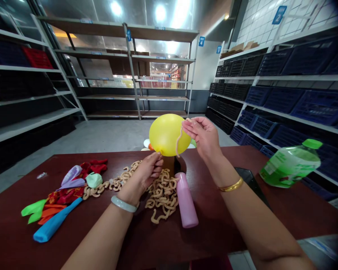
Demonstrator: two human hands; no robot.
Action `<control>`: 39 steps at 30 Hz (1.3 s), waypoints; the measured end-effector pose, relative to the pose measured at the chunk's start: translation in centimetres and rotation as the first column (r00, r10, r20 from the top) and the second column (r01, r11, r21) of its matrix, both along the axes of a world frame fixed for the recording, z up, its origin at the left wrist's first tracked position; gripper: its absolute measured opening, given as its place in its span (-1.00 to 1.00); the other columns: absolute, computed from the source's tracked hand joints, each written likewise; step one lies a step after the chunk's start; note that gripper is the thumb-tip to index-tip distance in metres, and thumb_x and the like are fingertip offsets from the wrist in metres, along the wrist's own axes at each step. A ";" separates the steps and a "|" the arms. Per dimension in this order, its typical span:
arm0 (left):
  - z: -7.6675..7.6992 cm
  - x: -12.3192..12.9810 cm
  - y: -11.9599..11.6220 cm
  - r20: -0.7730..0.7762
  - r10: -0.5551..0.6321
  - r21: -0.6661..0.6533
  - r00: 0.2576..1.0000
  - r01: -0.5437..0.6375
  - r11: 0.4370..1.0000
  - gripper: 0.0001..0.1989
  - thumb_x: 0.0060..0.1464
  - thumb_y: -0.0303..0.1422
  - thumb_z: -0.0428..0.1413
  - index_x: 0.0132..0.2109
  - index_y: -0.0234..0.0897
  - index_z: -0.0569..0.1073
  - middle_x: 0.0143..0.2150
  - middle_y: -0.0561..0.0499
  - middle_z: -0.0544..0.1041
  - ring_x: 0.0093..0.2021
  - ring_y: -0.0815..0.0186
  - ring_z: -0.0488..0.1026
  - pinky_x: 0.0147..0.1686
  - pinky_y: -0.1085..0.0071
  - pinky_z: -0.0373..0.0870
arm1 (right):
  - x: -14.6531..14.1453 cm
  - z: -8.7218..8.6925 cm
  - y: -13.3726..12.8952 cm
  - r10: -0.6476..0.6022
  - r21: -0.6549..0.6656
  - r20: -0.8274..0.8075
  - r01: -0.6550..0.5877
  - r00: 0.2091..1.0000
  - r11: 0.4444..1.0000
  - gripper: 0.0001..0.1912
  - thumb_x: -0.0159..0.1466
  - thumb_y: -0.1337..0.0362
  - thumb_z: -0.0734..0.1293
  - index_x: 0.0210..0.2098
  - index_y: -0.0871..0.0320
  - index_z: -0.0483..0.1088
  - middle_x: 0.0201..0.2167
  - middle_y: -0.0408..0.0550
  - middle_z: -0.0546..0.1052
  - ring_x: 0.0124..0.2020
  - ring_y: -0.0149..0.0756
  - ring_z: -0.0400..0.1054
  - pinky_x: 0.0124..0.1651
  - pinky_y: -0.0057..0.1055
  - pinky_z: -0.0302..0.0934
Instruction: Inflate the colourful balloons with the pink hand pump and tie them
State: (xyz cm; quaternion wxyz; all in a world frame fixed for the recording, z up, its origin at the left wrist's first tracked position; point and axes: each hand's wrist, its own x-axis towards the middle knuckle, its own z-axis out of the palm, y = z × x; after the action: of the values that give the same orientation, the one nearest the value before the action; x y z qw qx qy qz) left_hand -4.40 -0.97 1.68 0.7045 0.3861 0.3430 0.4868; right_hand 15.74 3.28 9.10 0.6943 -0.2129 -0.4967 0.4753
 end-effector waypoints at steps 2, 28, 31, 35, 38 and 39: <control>0.1 0.0 0.1 0.049 0.016 -0.008 0.999 -0.015 1.000 -0.61 0.05 -0.22 0.27 -0.36 -0.23 0.17 -0.55 0.25 0.07 -0.69 0.60 -0.10 -0.74 0.67 -0.19 | 0.2 0.0 -0.5 0.019 0.000 0.076 -0.019 0.997 1.000 -0.74 0.19 0.11 0.49 -0.25 0.09 0.40 -0.27 -0.09 0.63 -0.15 -0.24 0.57 0.03 -0.20 0.46; -0.4 2.1 -0.8 -0.123 0.087 0.102 0.989 -0.075 0.992 -0.66 0.01 -0.18 0.26 -0.39 -0.25 0.26 -0.57 0.22 0.04 -0.64 0.54 -0.10 -0.66 0.57 -0.21 | -6.0 1.2 -0.2 0.230 -0.043 0.314 -0.228 0.921 0.973 -0.78 0.22 0.14 0.45 -0.31 0.09 0.37 -0.33 -0.16 0.57 -0.20 -0.33 0.54 -0.02 -0.32 0.44; -0.2 2.2 -0.9 -0.066 0.109 0.085 0.992 -0.104 0.991 -0.65 0.00 -0.21 0.26 -0.38 -0.22 0.21 -0.57 0.24 0.05 -0.65 0.55 -0.10 -0.67 0.59 -0.20 | -7.7 1.6 0.3 0.200 0.022 0.510 -0.246 0.836 0.969 -0.83 0.26 0.19 0.42 -0.22 0.10 0.40 -0.32 -0.16 0.55 -0.22 -0.32 0.51 -0.06 -0.32 0.41; 0.2 1.4 -0.4 0.084 0.217 0.061 0.973 -0.222 0.973 -0.64 0.04 -0.19 0.21 -0.40 -0.21 0.15 -0.59 0.25 0.06 -0.67 0.54 -0.06 -0.69 0.60 -0.13 | -9.3 2.7 -0.4 0.147 0.076 0.747 -0.302 0.648 0.950 -0.62 0.29 0.18 0.42 0.07 0.08 0.36 -0.31 -0.17 0.57 -0.26 -0.30 0.47 -0.10 -0.31 0.36; 0.6 0.6 0.0 0.141 0.288 0.036 0.947 -0.296 0.955 -0.61 0.06 -0.23 0.20 -0.43 -0.20 0.10 -0.61 0.25 0.03 -0.68 0.54 -0.07 -0.70 0.60 -0.12 | -9.0 3.0 -1.8 0.003 0.182 0.824 -0.270 0.566 0.945 -0.84 0.34 0.16 0.37 -0.20 0.12 0.46 -0.36 -0.13 0.56 -0.28 -0.30 0.45 -0.14 -0.36 0.31; 0.7 0.4 0.0 0.153 0.296 0.032 0.943 -0.305 0.952 -0.61 0.07 -0.23 0.20 -0.44 -0.21 0.10 -0.61 0.26 0.01 -0.68 0.55 -0.09 -0.70 0.60 -0.13 | -8.5 2.7 -2.2 -0.066 0.207 0.862 -0.228 0.503 0.951 -0.75 0.37 0.13 0.32 -0.37 0.14 0.45 -0.44 -0.11 0.53 -0.35 -0.31 0.42 -0.19 -0.34 0.29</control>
State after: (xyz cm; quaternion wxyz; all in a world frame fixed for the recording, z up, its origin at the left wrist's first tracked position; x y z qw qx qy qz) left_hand -4.00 -0.92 2.41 0.6343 0.3119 0.3316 0.6249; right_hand 7.24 1.10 11.85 0.3557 -0.2911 -0.8493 0.2596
